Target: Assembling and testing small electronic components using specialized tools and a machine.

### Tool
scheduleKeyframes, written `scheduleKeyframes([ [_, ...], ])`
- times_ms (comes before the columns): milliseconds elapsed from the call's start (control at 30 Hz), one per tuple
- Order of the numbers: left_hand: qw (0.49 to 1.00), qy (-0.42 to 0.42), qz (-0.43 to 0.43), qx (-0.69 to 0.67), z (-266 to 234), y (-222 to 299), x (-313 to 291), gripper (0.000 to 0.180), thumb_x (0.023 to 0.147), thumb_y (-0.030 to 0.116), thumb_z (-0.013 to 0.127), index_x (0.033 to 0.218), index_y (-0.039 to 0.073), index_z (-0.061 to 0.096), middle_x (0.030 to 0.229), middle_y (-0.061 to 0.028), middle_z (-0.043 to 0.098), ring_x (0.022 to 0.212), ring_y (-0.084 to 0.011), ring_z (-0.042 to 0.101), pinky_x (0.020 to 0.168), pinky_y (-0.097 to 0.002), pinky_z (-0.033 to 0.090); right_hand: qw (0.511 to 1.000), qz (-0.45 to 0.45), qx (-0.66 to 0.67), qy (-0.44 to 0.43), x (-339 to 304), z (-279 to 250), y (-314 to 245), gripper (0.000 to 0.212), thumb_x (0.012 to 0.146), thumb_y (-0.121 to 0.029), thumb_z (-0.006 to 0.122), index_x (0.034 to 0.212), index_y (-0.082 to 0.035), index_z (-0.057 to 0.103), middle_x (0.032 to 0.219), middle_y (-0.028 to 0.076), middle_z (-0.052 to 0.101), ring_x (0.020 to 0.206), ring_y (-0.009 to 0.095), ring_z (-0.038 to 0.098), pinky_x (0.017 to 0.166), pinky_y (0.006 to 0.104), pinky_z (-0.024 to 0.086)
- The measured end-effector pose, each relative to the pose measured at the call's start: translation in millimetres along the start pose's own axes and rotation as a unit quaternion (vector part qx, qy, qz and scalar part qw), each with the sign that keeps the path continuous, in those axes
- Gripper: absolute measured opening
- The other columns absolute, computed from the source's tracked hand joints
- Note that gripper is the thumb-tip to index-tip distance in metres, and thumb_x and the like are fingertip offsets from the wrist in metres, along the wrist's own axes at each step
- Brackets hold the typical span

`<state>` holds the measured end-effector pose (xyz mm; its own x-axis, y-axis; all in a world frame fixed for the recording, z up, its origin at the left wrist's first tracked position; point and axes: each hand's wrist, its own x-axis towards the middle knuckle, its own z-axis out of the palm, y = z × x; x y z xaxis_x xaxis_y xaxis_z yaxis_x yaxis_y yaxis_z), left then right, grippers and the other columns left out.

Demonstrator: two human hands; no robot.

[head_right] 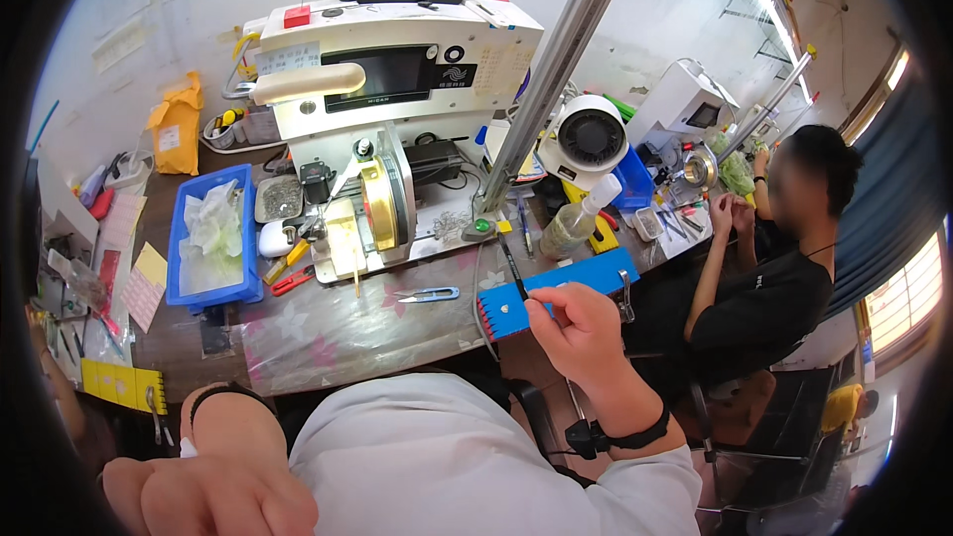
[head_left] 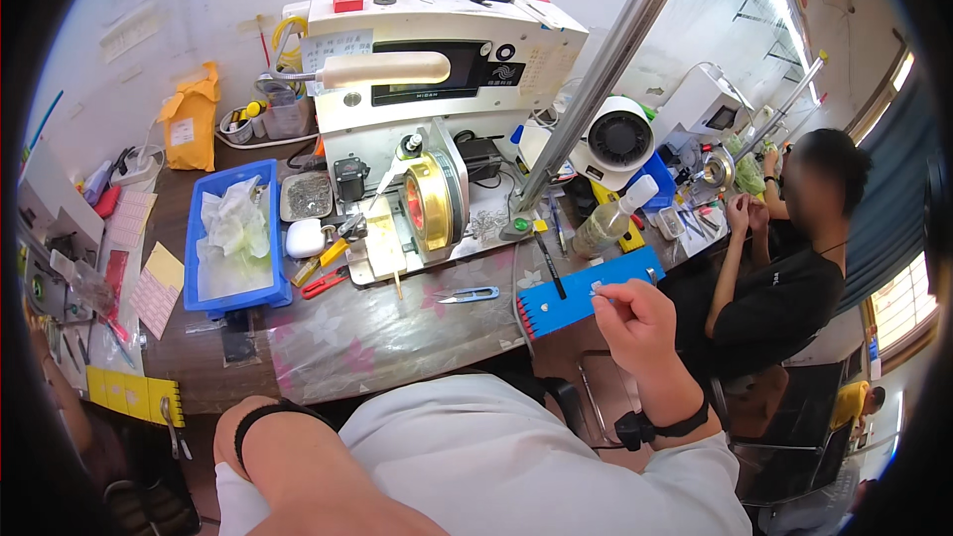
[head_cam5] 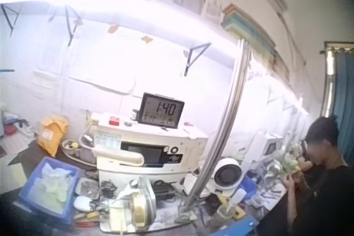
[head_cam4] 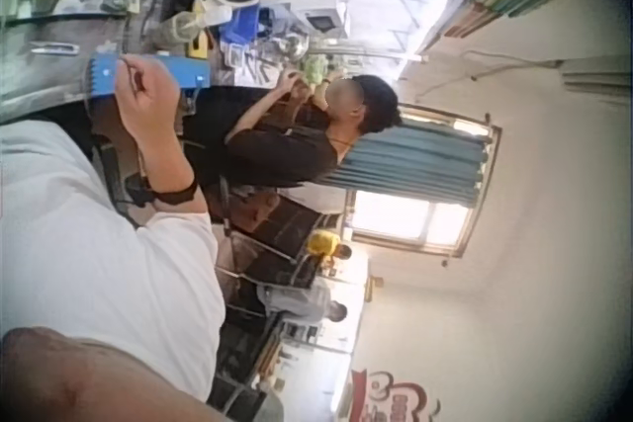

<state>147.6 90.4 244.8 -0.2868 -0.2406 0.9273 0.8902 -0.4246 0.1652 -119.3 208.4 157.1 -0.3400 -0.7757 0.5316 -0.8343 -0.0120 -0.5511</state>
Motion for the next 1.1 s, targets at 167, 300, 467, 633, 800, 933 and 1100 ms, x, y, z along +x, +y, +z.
scheduleKeyframes([
  [167,0.975,-0.118,0.190,0.009,-18.3,-42.2,21.3,0.014,0.090,0.006,0.057,0.093,0.011,0.044,0.094,-0.0069,0.054,0.081,-0.0292,0.066,0.065,-0.0365,0.050,1.000,-0.012,-0.016,0.013,-1.1,-1.0,-6.2,0.010,0.076,-0.006,0.072,0.086,-0.006,0.067,0.057,0.003,0.048,0.047,0.013,0.045,0.045,0.0277,0.032],
  [300,0.999,0.014,-0.010,0.027,6.0,4.0,-6.5,0.014,0.091,0.007,0.057,0.094,0.012,0.044,0.094,-0.0075,0.054,0.080,-0.0281,0.065,0.063,-0.0359,0.049,0.999,-0.012,-0.016,0.024,-6.1,-7.6,-4.5,0.011,0.075,-0.005,0.072,0.085,-0.007,0.067,0.057,0.003,0.047,0.047,0.013,0.044,0.045,0.0277,0.032],
  [467,0.999,0.010,0.032,0.035,16.3,-2.5,-4.4,0.016,0.090,0.007,0.058,0.095,0.012,0.044,0.095,-0.0083,0.055,0.078,-0.0271,0.064,0.063,-0.0350,0.048,0.999,-0.038,-0.024,0.021,-0.7,-11.6,-15.1,0.011,0.075,-0.005,0.072,0.085,-0.007,0.067,0.056,0.002,0.047,0.047,0.013,0.044,0.046,0.0274,0.032],
  [633,0.997,0.036,0.029,0.061,11.9,13.1,-7.7,0.017,0.090,0.006,0.058,0.096,0.012,0.044,0.093,-0.0080,0.054,0.077,-0.0270,0.064,0.062,-0.0343,0.047,0.998,-0.040,-0.039,0.043,-4.0,-20.1,-13.5,0.012,0.075,-0.004,0.072,0.086,-0.007,0.067,0.056,0.002,0.047,0.047,0.013,0.044,0.046,0.0270,0.032],
  [800,0.993,-0.047,-0.112,-0.007,0.7,25.7,4.2,0.020,0.087,0.005,0.060,0.096,0.011,0.044,0.090,-0.0079,0.053,0.072,-0.0257,0.061,0.059,-0.0357,0.044,0.996,-0.044,-0.062,0.050,2.0,-35.8,-13.7,0.011,0.076,-0.005,0.072,0.085,-0.007,0.067,0.057,0.003,0.048,0.047,0.014,0.045,0.046,0.0275,0.033],
  [933,0.990,0.059,-0.060,0.116,3.1,11.7,-7.7,0.028,0.082,0.008,0.068,0.097,0.010,0.045,0.087,-0.0076,0.046,0.060,-0.0166,0.044,0.054,-0.0318,0.036,0.985,-0.101,-0.120,0.072,36.4,-56.0,-23.7,0.008,0.077,-0.006,0.071,0.084,-0.006,0.066,0.059,0.004,0.050,0.049,0.017,0.047,0.047,0.0292,0.036],
  [1100,0.941,0.008,-0.109,0.320,-26.0,3.7,-18.2,0.041,0.079,-0.009,0.063,0.115,0.005,0.048,0.088,-0.0079,0.046,0.063,-0.0152,0.041,0.058,-0.0288,0.038,0.970,-0.098,-0.163,0.153,120.2,-86.8,-39.9,0.010,0.081,-0.013,0.069,0.087,-0.006,0.067,0.063,0.007,0.054,0.055,0.019,0.052,0.051,0.0291,0.040],
])
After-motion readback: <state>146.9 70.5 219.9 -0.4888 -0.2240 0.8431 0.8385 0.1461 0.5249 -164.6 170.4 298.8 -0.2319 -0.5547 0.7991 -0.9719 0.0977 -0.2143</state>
